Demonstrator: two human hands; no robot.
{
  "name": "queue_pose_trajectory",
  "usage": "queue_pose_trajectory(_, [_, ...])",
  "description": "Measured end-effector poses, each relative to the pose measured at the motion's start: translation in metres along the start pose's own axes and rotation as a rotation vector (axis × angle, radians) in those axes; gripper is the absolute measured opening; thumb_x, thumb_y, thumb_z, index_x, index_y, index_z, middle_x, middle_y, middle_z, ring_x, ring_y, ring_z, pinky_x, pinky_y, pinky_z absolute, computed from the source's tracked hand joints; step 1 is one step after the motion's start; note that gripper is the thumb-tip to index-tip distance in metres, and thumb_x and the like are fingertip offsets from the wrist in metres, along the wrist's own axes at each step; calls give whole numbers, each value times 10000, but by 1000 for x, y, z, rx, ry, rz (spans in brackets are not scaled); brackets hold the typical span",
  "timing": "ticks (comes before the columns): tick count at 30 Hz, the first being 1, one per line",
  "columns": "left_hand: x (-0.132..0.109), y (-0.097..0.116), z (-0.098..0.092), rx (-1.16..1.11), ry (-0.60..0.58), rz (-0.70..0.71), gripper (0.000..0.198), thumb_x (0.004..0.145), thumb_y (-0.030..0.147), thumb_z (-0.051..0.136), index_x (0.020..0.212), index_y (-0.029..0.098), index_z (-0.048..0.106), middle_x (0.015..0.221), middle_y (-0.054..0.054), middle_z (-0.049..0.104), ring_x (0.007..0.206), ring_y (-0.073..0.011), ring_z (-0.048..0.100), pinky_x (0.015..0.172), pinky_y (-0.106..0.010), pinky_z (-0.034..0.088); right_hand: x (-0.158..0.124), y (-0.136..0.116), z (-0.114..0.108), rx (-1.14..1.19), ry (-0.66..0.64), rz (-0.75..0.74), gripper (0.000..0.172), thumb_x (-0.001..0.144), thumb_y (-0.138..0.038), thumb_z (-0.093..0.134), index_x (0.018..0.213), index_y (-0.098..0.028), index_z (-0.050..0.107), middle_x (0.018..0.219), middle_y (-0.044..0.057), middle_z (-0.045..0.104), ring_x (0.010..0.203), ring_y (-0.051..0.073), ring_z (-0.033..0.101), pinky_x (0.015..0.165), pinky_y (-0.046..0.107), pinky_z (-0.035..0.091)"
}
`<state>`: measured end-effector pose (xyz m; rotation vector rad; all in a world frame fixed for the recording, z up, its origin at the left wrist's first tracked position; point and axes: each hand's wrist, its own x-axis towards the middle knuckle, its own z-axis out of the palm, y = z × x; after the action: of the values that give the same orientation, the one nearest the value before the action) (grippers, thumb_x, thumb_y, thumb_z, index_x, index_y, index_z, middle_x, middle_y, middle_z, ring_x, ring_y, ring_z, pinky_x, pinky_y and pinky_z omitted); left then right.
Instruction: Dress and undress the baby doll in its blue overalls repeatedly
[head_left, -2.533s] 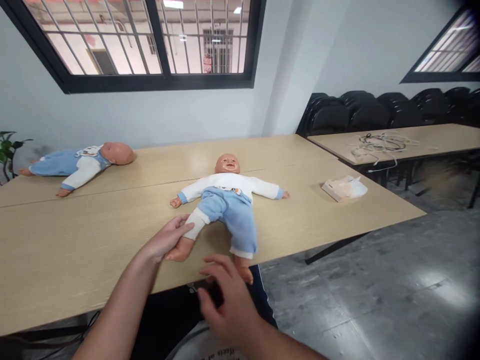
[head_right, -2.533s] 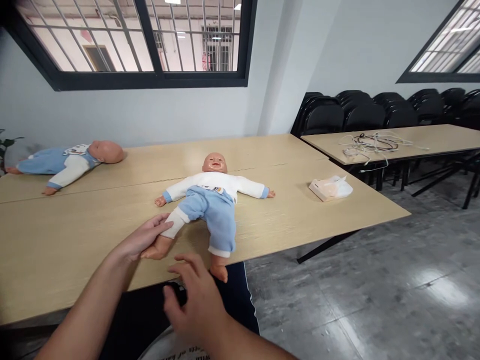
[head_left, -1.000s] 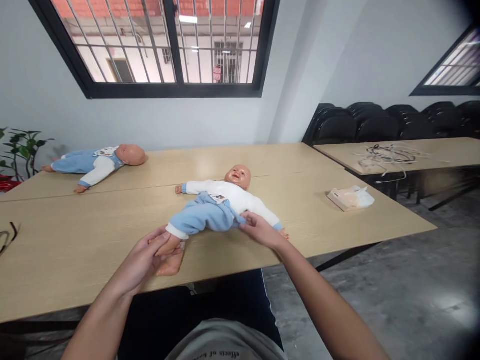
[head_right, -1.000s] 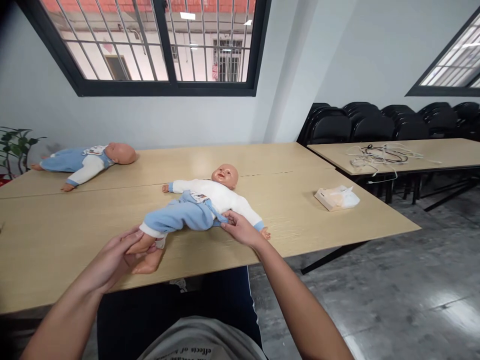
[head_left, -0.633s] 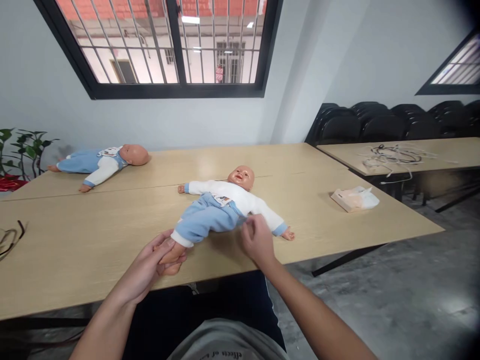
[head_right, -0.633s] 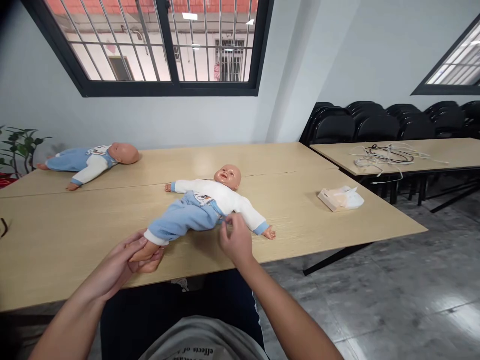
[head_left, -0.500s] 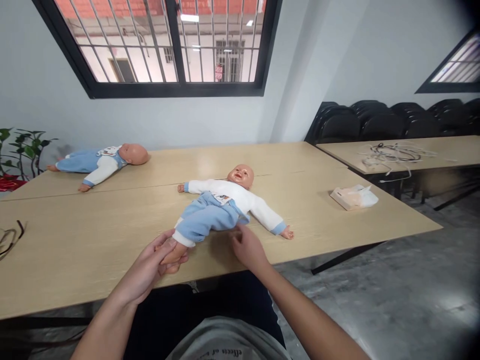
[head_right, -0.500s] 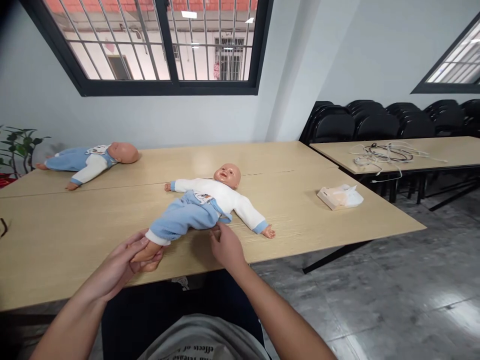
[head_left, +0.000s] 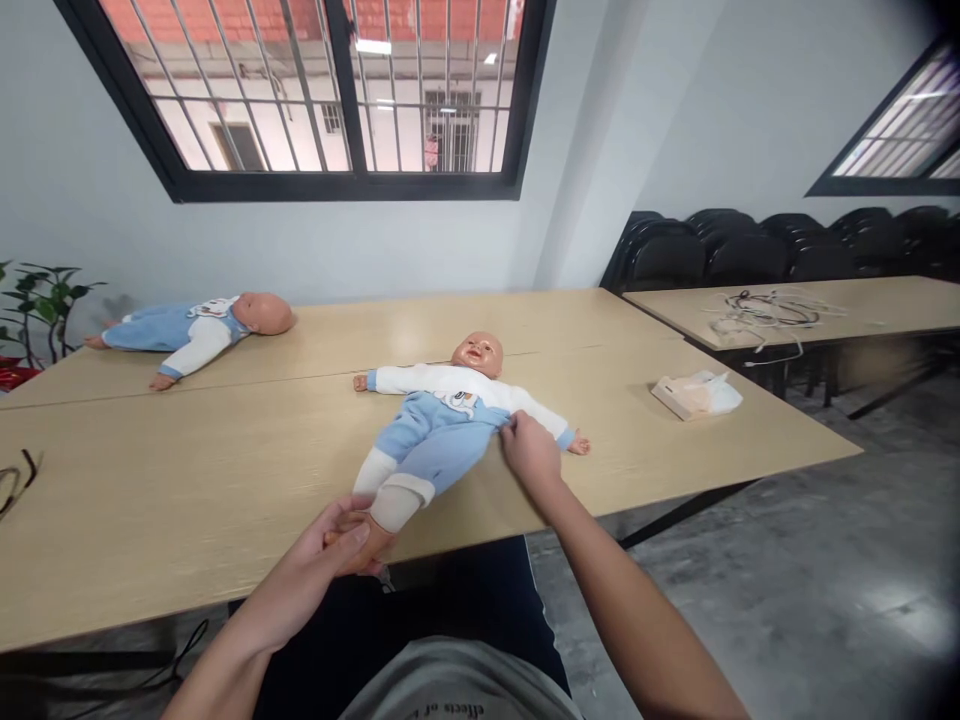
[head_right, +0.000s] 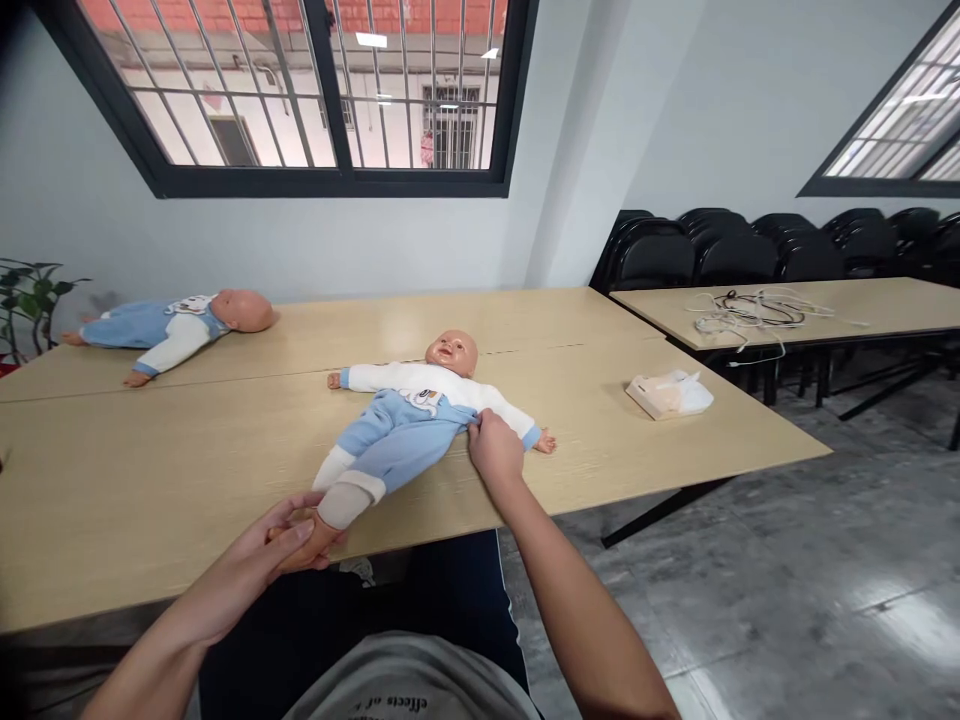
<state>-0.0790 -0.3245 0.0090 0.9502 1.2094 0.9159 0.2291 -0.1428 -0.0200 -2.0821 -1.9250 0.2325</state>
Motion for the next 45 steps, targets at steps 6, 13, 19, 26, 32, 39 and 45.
queue_pose_trajectory(6, [6, -7, 10, -18, -44, 20, 569, 947, 564, 649, 1384, 213, 548, 1283, -119, 677, 1082, -256, 684, 951, -415, 581, 9, 4, 5, -31, 20, 47, 281, 1036, -382, 469, 1102, -171, 643, 1063, 151, 746, 965, 278, 711, 753, 321, 419])
queue_pose_trajectory(13, [11, -9, 31, -139, -49, 12, 603, 933, 542, 683, 1390, 187, 518, 1266, -144, 696, 1165, -263, 669, 967, -404, 586, 7, 6, 2, 294, -8, 144, 268, 980, -400, 557, 944, -157, 663, 959, 188, 739, 978, 318, 704, 838, 377, 478])
queue_pose_trajectory(19, [15, -8, 72, -251, 36, 38, 667, 845, 580, 764, 1343, 190, 554, 1174, -133, 736, 1031, -256, 727, 920, -408, 612, -45, -14, 6, 1424, -342, 302, 475, 1041, -555, 330, 1268, -220, 579, 1082, 101, 767, 802, 218, 736, 792, 376, 580])
queue_pose_trajectory(26, [16, -11, 107, -182, -82, 74, 604, 901, 575, 700, 1308, 163, 529, 1101, -156, 746, 1021, -260, 717, 892, -424, 606, -54, -35, 2, 1970, -579, 401, 607, 1010, -644, 333, 1219, -193, 682, 1122, 117, 777, 1101, 300, 712, 1018, 460, 543])
queue_pose_trajectory(32, [33, -24, 119, 152, -60, 142, 507, 963, 517, 597, 1325, 186, 468, 1277, -155, 669, 998, -222, 689, 796, -354, 568, -15, -33, -7, 1838, -658, 398, 551, 973, -601, 491, 1241, -154, 671, 1106, 134, 774, 1041, 292, 730, 979, 449, 567])
queue_pose_trajectory(39, [44, -10, 139, 751, 63, 289, 437, 921, 370, 605, 1318, 217, 505, 1274, -120, 657, 1200, -293, 609, 988, -426, 476, 33, -11, -7, 1178, -237, 185, 289, 853, -355, 648, 1082, -179, 659, 1140, 106, 751, 1033, 258, 696, 931, 383, 561])
queue_pose_trajectory(45, [66, -7, 177, 1089, 97, 440, 457, 905, 371, 660, 1308, 176, 568, 1207, -178, 657, 1113, -362, 613, 854, -443, 507, 58, 7, -8, 938, -107, 160, 285, 787, -317, 669, 1021, -155, 652, 948, 67, 729, 977, 262, 650, 886, 363, 532])
